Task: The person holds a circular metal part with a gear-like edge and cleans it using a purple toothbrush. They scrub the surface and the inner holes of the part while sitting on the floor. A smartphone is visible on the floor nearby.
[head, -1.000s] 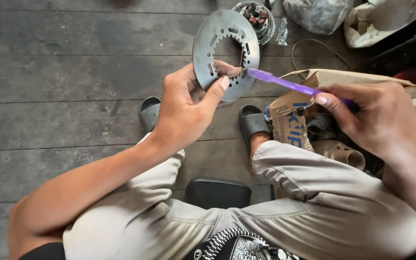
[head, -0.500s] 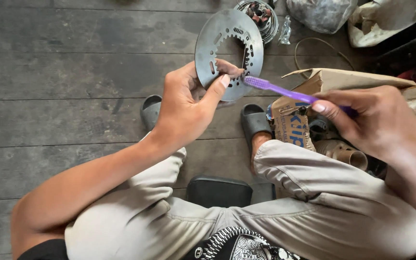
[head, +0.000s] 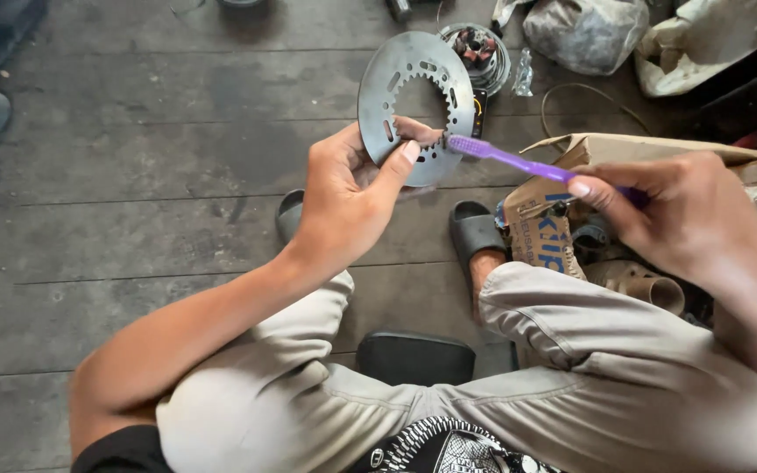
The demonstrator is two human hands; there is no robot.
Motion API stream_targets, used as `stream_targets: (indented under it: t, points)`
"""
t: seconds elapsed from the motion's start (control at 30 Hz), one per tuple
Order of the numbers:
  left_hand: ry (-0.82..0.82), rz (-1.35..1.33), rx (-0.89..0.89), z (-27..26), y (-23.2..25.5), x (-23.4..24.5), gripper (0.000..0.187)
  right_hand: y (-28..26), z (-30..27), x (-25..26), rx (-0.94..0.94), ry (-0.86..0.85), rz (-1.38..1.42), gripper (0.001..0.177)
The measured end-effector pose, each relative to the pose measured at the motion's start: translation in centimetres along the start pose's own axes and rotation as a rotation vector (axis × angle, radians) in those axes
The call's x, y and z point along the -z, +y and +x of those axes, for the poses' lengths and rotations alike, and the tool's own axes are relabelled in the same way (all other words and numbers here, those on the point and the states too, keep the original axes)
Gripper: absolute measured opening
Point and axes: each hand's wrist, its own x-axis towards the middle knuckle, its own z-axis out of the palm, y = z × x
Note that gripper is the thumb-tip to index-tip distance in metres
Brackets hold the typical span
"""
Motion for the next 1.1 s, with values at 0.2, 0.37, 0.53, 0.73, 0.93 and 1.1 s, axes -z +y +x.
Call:
stream_targets:
  t: [0.2,0.37,0.53,0.73,0.93,1.1]
  points:
    - [0.018,0.008,-0.032,-0.7,2.8,0.4,0.018,-2.1,-0.3,1.5,0.005,-0.006,0.108,0.018]
    - [0.039,0.017,-0.007,-1.8,7.9,0.6,0.018,-3.0,-0.8,2.4,0.069,0.056,0.289,0.019]
    - [0.023,-0.153,0.1,-5.0,11.9,1.3,0.018,-5.2,-2.9,3.3,0.185,0.082,0.29,0.017]
    - [-0.054,-0.297,0.293,-13.1,12.8,1.7,0.02,-8.0,-7.9,1.9,0.282,0.025,0.243,0.02]
    - [0.037,-0.516,0.266,-19.8,10.3,2.1,0.02,-12.9,-13.6,-2.5,0.217,0.0,0.235,0.027]
    - [0.244,-0.576,0.074,-23.9,6.7,0.5,0.018,-15.9,-16.3,-7.2,0.184,-0.014,0.304,0.028]
